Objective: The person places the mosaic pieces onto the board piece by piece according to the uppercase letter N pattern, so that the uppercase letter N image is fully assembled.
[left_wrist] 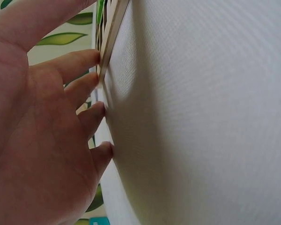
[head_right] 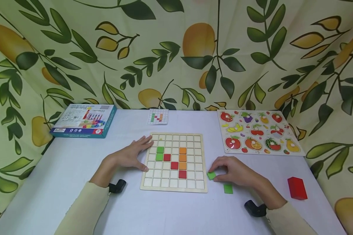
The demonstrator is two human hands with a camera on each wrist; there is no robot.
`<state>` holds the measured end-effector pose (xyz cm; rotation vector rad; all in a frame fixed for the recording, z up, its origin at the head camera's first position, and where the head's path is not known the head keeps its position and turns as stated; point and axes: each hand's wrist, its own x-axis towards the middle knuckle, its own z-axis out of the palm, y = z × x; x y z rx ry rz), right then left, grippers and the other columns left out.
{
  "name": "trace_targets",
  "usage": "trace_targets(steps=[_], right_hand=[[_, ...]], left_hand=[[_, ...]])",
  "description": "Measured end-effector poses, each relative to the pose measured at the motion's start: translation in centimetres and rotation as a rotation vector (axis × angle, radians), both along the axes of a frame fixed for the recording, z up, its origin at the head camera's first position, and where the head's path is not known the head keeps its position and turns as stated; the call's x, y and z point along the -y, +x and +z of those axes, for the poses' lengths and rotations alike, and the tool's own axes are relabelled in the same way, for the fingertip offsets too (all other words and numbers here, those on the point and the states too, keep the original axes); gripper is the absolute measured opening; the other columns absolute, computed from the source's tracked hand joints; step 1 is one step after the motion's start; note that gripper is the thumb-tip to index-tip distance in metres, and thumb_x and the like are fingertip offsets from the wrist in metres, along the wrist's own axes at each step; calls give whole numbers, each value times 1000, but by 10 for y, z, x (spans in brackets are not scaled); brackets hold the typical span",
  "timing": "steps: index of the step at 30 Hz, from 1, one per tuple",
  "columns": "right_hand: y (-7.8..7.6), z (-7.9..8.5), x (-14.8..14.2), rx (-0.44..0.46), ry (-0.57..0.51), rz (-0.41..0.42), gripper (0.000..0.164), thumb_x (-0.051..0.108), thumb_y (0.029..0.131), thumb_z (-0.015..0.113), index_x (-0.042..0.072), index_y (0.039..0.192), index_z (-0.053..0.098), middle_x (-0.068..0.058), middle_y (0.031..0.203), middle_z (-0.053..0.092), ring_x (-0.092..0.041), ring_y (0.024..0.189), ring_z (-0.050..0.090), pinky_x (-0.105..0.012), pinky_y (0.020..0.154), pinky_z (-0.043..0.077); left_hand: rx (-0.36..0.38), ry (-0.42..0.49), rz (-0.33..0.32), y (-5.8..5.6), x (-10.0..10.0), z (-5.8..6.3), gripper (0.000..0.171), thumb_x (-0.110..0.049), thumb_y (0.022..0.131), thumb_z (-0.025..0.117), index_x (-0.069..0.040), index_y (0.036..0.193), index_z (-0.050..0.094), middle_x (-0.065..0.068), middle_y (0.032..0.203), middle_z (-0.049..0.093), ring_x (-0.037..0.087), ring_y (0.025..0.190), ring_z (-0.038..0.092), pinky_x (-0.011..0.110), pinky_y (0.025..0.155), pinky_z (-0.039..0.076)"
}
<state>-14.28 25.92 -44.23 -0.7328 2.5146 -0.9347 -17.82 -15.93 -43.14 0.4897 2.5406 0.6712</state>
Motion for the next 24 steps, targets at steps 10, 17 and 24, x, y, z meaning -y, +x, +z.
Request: trace_targets(steps=[10,17,24], right_hand=[[-8,10,1,32,-93,0,13,17,84,84,25,93,79,3,104,71,-5,90,63,-18,77,59],[-16,20,8,-12,-87,24,15,14,84,83,24,94,81,-2,110,73,1,95,63,-17,79,60],[-23,20,23,-30,-78,32,16,15,85,82,25,97,82,0,114,76,2,105,62,-18,79,59]], left_hand=[[1,3,-8,0,2,1,111,-41,71,91,-15,161,32,0,175,12,29,164,2,55,133,5],[-4,-5,-7,0,2,-1,111,-42,71,91,-16,161,31,-1,175,11,28,164,2,55,133,5],[1,17,-8,0,2,-2,111,-41,71,91,-15,161,32,-1,175,12,28,164,2,55,133,5]])
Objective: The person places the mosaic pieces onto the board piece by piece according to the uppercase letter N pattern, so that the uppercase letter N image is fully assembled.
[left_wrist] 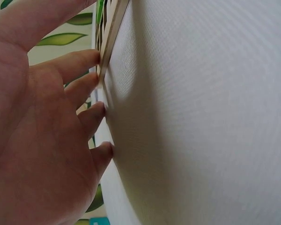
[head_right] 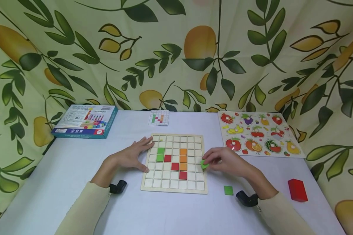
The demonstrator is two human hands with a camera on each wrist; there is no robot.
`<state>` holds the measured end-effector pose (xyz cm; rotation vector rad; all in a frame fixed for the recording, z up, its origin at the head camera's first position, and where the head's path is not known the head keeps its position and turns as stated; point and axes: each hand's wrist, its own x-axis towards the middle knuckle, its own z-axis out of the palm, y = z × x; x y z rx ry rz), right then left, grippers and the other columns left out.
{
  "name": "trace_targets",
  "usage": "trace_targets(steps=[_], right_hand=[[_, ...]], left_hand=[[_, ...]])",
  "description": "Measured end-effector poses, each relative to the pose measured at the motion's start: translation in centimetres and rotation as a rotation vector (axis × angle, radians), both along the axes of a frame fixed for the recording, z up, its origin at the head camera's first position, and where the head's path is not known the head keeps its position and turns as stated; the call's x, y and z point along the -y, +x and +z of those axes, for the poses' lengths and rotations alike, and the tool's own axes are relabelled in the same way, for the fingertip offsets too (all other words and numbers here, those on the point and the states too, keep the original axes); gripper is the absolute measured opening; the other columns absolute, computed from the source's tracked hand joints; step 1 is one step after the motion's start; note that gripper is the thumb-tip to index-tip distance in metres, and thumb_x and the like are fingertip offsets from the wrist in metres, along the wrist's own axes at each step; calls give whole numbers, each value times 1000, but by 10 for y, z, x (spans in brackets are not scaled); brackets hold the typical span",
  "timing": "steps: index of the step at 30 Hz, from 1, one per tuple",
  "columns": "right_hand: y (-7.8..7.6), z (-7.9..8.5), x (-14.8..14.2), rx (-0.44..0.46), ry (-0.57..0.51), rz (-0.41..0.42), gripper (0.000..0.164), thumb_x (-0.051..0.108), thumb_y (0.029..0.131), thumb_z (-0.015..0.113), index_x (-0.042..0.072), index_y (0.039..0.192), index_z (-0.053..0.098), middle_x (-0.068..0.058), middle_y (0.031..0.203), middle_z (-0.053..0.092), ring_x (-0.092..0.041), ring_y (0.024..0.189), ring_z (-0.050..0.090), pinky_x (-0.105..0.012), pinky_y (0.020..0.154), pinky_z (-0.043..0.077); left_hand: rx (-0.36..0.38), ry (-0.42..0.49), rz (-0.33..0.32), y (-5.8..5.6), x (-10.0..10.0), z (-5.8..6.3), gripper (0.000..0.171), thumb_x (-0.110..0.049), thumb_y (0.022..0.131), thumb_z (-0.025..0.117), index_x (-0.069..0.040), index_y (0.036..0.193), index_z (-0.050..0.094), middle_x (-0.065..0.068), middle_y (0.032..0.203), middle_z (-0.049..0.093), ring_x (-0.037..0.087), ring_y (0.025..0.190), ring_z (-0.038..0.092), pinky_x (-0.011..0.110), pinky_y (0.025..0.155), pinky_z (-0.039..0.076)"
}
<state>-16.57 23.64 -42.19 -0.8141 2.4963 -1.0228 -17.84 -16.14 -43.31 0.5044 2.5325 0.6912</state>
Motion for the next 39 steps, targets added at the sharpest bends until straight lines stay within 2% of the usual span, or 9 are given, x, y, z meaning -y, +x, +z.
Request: trace_targets(steps=[10,19,26,30,34,39], right_hand=[[-12,-5,36,1,-84,12,14,12,85,82,18,98,82,-4,114,75,-8,107,65,-18,82,60],[-17,-10,73,16,-133,50,14,13,84,83,13,98,82,-7,114,74,-9,92,66,-18,80,60],[-13,-9,105,-6,-133,78,12,12,86,82,17,96,83,1,109,77,-14,103,68,-18,81,60],[-10,-10,119,-32,-121,79,11,14,85,82,18,96,83,2,108,78,-13,103,70,-19,82,59],[-6,-10,130,-31,-116,80,12,17,85,83,17,96,83,0,109,78,-9,97,71,-20,81,59],[-2,-11,145,-16,-100,75,11,17,85,83,17,95,82,5,104,78,-3,88,67,-19,79,58]], left_hand=[[3,0,-1,-1,-1,1,110,-41,72,90,-16,161,31,-2,175,11,27,164,2,54,133,5],[-8,-7,-7,-2,-1,1,110,-41,72,90,-15,161,31,-1,175,12,28,164,2,54,133,6],[1,1,-6,-2,-2,3,109,-41,73,90,-15,161,32,-1,175,12,28,164,2,55,133,5],[10,6,-7,-1,-2,3,108,-41,73,89,-15,161,32,-1,175,11,28,164,2,55,133,5],[7,1,-17,-1,-1,3,108,-41,74,89,-14,161,31,-1,175,11,29,164,2,55,133,5],[2,-8,-23,-1,1,2,109,-42,74,89,-14,161,30,0,175,11,29,164,2,56,133,5]])
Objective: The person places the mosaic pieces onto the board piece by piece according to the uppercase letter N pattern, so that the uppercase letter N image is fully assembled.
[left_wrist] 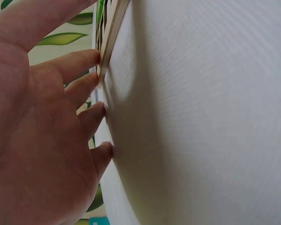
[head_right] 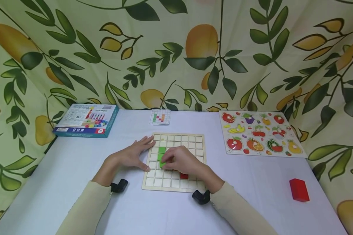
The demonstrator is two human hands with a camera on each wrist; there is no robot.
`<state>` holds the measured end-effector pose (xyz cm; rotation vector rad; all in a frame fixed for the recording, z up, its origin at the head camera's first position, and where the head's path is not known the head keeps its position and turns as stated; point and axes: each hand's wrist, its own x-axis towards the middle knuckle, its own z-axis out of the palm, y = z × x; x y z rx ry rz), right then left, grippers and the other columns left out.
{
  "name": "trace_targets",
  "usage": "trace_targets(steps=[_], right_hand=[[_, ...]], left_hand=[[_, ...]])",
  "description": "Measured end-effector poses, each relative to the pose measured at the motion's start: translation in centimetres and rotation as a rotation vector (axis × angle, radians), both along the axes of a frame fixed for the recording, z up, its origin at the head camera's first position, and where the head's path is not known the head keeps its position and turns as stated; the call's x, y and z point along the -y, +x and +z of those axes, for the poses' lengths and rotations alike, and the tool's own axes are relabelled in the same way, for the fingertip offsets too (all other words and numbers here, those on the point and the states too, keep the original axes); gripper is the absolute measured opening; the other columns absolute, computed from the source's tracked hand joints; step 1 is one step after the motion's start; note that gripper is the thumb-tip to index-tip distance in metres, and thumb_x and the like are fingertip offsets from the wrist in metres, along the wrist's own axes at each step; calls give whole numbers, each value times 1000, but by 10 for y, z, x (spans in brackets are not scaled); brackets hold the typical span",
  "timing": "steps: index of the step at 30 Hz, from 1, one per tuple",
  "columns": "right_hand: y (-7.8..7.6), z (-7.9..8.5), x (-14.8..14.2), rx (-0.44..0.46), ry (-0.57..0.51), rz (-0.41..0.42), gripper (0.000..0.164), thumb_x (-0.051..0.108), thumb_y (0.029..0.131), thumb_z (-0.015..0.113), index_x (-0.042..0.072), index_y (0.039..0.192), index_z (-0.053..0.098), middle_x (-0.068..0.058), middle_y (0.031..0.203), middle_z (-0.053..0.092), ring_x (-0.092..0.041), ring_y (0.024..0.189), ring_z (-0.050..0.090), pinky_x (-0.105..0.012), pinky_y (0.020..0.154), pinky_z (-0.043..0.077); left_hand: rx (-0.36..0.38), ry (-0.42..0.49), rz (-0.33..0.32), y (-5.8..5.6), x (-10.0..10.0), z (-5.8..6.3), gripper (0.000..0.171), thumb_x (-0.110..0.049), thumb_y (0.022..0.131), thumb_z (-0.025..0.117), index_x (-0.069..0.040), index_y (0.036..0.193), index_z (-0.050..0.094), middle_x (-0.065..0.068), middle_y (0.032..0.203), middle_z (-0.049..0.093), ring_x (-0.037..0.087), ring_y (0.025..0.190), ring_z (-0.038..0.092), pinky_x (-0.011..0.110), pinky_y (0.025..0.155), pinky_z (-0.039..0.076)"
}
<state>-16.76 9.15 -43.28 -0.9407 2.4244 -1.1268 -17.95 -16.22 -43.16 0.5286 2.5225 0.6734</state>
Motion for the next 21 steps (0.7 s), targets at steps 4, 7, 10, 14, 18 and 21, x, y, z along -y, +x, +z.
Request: trace_targets(steps=[4,7,10,14,18,21], right_hand=[[2,-1,8,-69,45,3,9,18,85,83,19,95,82,9,100,77,-1,88,66,-19,80,57],[3,-2,12,-112,86,-15,9,19,85,83,21,93,82,12,97,76,-2,92,67,-23,86,56],[3,-5,13,-114,105,-29,8,20,84,84,22,92,81,14,95,76,-3,94,68,-26,89,56],[3,-9,16,-127,116,-32,9,21,83,85,22,91,80,14,93,75,-3,92,66,-25,86,56],[2,-11,18,-152,120,-35,11,22,81,87,23,89,80,14,92,73,-2,88,64,-22,82,54],[2,-12,20,-161,117,-37,12,21,79,88,23,88,80,13,91,73,-3,87,63,-20,80,53]], left_hand=[[-1,4,-4,0,1,0,110,-43,73,89,-13,161,31,0,175,11,29,164,2,56,132,5],[-2,8,-4,0,1,0,109,-43,73,89,-13,161,31,0,175,11,29,164,2,57,132,5],[-3,9,-3,0,1,1,109,-43,73,89,-13,161,31,0,175,11,29,164,2,57,132,6],[-5,9,1,0,0,0,109,-42,73,89,-13,161,31,0,175,11,29,164,2,56,132,6],[2,12,9,0,0,0,109,-42,73,89,-14,161,31,-1,175,11,29,164,2,56,133,5],[7,13,14,0,1,0,109,-41,73,89,-14,161,31,-1,175,11,28,164,2,56,133,5]])
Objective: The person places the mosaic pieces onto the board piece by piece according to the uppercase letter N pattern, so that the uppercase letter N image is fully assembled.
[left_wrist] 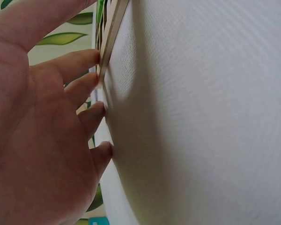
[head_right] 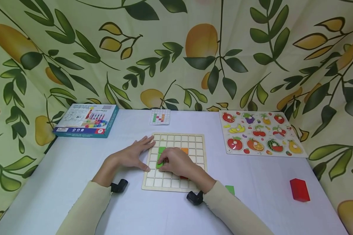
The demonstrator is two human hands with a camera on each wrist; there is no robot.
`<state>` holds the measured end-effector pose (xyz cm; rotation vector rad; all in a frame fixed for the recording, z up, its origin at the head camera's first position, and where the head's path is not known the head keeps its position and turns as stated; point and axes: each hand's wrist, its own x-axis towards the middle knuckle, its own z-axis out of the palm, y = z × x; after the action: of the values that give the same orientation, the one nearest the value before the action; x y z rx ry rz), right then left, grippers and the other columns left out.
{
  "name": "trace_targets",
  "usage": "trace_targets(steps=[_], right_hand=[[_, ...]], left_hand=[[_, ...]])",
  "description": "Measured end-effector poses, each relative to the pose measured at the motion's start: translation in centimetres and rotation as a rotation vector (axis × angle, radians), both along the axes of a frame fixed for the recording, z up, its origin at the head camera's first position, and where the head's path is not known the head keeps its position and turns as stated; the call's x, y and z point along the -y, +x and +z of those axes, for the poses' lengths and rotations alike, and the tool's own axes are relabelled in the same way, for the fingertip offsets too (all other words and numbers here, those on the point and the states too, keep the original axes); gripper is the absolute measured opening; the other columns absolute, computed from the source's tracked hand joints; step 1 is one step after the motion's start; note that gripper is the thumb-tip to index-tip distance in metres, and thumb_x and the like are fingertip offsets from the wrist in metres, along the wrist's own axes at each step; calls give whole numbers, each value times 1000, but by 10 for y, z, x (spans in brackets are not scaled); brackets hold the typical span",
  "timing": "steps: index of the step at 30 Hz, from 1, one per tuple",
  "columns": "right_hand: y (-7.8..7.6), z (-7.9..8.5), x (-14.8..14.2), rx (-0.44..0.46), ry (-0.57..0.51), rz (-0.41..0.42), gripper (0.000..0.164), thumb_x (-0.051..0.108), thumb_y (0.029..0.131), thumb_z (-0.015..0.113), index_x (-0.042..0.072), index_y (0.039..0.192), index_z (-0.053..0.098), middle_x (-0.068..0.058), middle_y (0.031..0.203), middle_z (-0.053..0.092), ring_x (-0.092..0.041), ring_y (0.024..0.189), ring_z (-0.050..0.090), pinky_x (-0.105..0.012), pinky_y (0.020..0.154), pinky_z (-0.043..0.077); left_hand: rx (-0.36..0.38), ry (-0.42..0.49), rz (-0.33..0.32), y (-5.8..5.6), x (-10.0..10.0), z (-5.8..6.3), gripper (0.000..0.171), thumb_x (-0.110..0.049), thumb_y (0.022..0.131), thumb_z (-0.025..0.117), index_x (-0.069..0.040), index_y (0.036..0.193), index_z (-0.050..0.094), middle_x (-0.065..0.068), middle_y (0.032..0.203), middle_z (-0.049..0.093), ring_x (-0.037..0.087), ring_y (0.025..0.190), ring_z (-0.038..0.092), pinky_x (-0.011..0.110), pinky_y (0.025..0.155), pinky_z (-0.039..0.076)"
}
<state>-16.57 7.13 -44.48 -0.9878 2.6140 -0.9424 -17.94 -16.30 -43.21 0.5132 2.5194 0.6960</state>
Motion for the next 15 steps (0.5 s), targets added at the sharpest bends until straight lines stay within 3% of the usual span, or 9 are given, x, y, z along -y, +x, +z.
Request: trace_targets(steps=[15], right_hand=[[-1,1,2,8,28,12,12,19,79,88,20,87,80,11,93,73,-5,91,65,-24,85,56]], left_hand=[[1,4,0,1,-1,1,108,-40,73,89,-14,161,31,-1,175,12,28,164,2,55,133,5]])
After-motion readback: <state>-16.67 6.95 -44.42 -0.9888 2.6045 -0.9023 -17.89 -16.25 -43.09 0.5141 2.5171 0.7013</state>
